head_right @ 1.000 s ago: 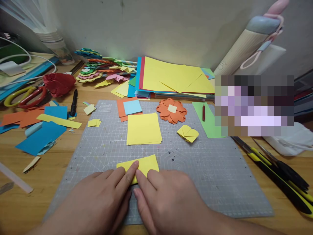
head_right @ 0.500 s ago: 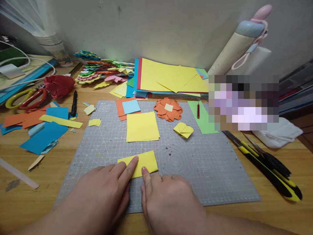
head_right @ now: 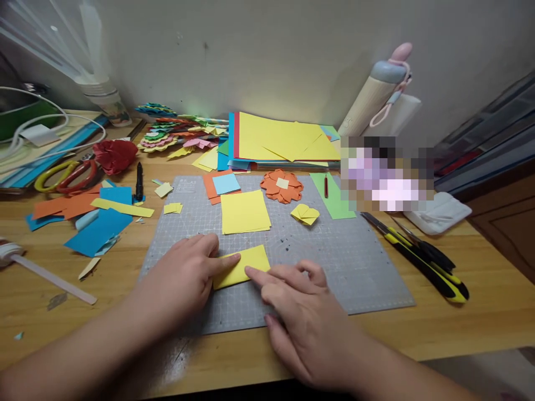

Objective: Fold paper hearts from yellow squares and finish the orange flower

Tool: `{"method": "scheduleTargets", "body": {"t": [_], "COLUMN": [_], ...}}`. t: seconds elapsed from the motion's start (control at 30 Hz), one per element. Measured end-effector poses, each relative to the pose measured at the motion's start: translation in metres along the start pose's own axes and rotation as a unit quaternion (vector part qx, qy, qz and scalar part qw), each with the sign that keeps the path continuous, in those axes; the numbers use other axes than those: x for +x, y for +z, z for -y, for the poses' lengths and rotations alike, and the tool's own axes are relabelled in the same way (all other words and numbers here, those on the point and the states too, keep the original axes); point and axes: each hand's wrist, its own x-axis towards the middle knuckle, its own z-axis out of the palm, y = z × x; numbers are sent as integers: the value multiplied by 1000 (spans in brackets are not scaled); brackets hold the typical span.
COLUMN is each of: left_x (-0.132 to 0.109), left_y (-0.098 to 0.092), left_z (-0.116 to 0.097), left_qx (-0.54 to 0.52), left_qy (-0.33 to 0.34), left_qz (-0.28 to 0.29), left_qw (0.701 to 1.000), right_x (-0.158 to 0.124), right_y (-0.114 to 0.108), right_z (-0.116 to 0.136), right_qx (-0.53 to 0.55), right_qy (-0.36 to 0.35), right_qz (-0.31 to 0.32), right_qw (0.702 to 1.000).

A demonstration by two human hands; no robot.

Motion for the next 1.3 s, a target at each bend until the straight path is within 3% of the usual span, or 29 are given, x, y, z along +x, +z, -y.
{"method": "scheduleTargets", "body": {"t": [0.17,0.4,0.6,0.73,0.8,0.87,0.97,1.1,1.3], "left_x": [0,0,-1,-1,-1,-2,-3,-4,-3], "left_y": [1,-4,-5,-7,-9,-9,-10,-9,-9], "left_z": [0,-2,-2,-3,-4,-4,-3,-3,-3], "left_qx": [1,-5,-15,-37,-46,-48,-43,-37,-44], "left_qy": [-4,3,1,-10,-21,-18,-6,-9,-9], "left_qz": [6,15,9,14,14,7,-2,1,3], "left_qw": [1000,1000,1000,999,999,999,999,999,999], "right_x": [-2,-5,15,28,27,23,16,21,39], "right_y": [15,18,21,24,21,15,3,-4,6], "right_z": [0,-15,0,9,5,-3,-19,-31,-27], "right_qx": [1,-29,-27,-12,-16,-31,-75,-99,-89], "right_qy": [-22,-98,-136,-138,-181,-268,-259,-262,-293], "right_qz": [45,100,140,143,131,83,22,54,131], "right_qw": [999,990,980,980,975,959,963,958,943]}}
